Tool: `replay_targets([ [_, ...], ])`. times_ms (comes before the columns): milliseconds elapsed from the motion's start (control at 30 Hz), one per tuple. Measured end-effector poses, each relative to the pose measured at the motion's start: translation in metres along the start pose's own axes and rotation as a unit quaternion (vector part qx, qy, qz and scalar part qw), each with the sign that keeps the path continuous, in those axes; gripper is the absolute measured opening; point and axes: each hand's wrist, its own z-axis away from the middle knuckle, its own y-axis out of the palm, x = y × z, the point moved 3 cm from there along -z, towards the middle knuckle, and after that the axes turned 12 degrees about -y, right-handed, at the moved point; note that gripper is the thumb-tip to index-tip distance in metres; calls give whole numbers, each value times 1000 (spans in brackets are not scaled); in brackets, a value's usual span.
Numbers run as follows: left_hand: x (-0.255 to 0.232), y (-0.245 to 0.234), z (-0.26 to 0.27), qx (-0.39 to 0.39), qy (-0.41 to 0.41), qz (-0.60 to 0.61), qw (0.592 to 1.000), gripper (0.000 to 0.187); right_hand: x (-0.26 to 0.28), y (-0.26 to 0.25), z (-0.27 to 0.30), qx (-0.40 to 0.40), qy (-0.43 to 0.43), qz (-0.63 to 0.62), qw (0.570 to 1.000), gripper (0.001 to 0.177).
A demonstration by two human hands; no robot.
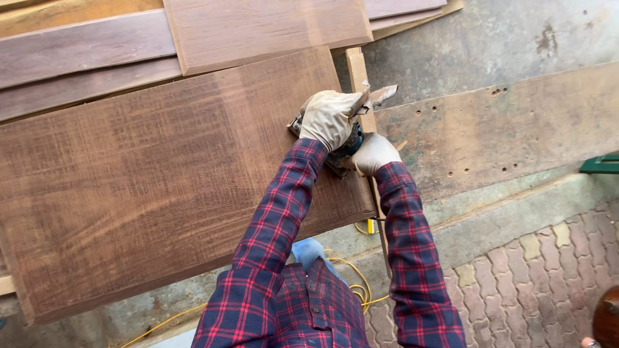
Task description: The person sands the surface of a large wooden board using an electric orbital sander, then wipes the surface with a blue cloth.
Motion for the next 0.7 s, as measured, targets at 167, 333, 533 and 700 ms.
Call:
replay_targets([
  [167,-13,-11,19,36,-6,32,999,15,-14,17,12,24,-4,-14,1000,24],
  [333,-31,-22,45,69,15,36,997,11,-23,43,44,5,7,-68,998,45],
  [533,-56,-14,74,94,39,100,990,12,-42,70,80,-10,-9,-83,996,48],
  [700,-78,-4,97,125,51,30,990,11,-47,74,116,-46,14,-132,990,49],
])
